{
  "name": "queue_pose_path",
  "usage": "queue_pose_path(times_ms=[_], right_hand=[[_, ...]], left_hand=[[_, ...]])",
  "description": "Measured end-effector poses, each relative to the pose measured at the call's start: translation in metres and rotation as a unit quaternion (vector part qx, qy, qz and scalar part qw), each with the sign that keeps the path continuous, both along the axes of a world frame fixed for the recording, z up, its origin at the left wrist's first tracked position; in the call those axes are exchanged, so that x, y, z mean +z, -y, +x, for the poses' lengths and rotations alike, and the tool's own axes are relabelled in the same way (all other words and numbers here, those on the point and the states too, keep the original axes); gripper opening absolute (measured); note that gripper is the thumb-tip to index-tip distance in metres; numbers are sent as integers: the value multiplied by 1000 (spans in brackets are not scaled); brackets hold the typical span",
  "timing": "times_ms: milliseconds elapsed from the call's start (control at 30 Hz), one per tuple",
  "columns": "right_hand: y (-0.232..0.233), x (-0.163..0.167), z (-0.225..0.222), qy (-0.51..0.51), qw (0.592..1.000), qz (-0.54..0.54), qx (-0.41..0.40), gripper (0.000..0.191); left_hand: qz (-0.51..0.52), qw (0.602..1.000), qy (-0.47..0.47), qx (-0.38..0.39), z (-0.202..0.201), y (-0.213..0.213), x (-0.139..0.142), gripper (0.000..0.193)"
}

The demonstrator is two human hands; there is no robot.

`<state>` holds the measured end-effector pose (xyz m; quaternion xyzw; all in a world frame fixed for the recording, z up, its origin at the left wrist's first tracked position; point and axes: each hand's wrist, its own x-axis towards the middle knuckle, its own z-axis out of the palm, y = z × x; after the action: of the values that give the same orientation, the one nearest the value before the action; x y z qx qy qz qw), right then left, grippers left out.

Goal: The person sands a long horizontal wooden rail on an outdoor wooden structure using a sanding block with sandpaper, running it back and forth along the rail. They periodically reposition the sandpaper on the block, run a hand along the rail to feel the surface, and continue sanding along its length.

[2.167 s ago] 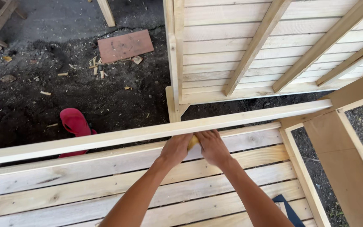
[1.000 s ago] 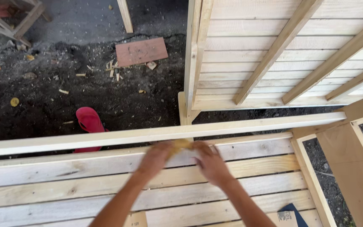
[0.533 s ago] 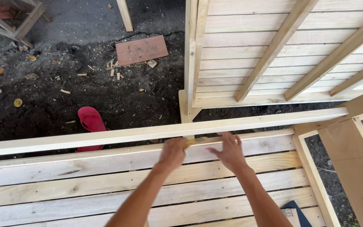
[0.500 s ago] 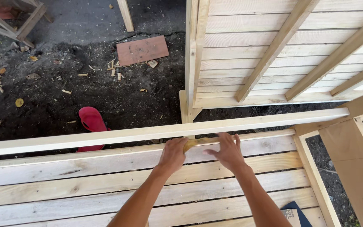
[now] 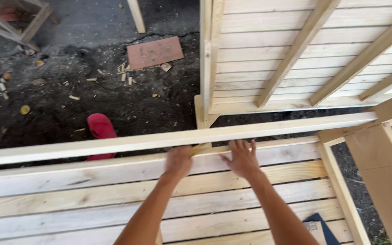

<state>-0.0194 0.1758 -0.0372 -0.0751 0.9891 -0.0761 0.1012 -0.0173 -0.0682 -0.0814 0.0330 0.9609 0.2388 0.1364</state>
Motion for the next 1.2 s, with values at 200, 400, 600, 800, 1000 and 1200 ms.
queue_pose_path(times_ms=[200, 400, 600, 800, 1000, 1200], right_hand=[[-10, -8, -4, -44, 999, -29, 10, 49], [-11, -16, -1, -14, 999, 2, 36, 56], [-10, -6, -8, 57, 994, 72, 61, 81], [-1, 95, 26, 99, 992, -8, 81, 75], [-110, 271, 56, 191, 978, 39, -75, 54], [-116, 246, 36, 140, 961, 179, -160, 57]], left_hand=[[268, 959, -81, -46, 13, 36, 19, 60], [29, 988, -134, 73, 18, 118, 12, 26], [20, 989, -133, 65, 1, 59, -19, 28], [126, 968, -183, -116, 10, 25, -4, 54], [18, 996, 42, 74, 32, 130, 27, 56], [-7, 987, -117, 114, 4, 65, -7, 47]])
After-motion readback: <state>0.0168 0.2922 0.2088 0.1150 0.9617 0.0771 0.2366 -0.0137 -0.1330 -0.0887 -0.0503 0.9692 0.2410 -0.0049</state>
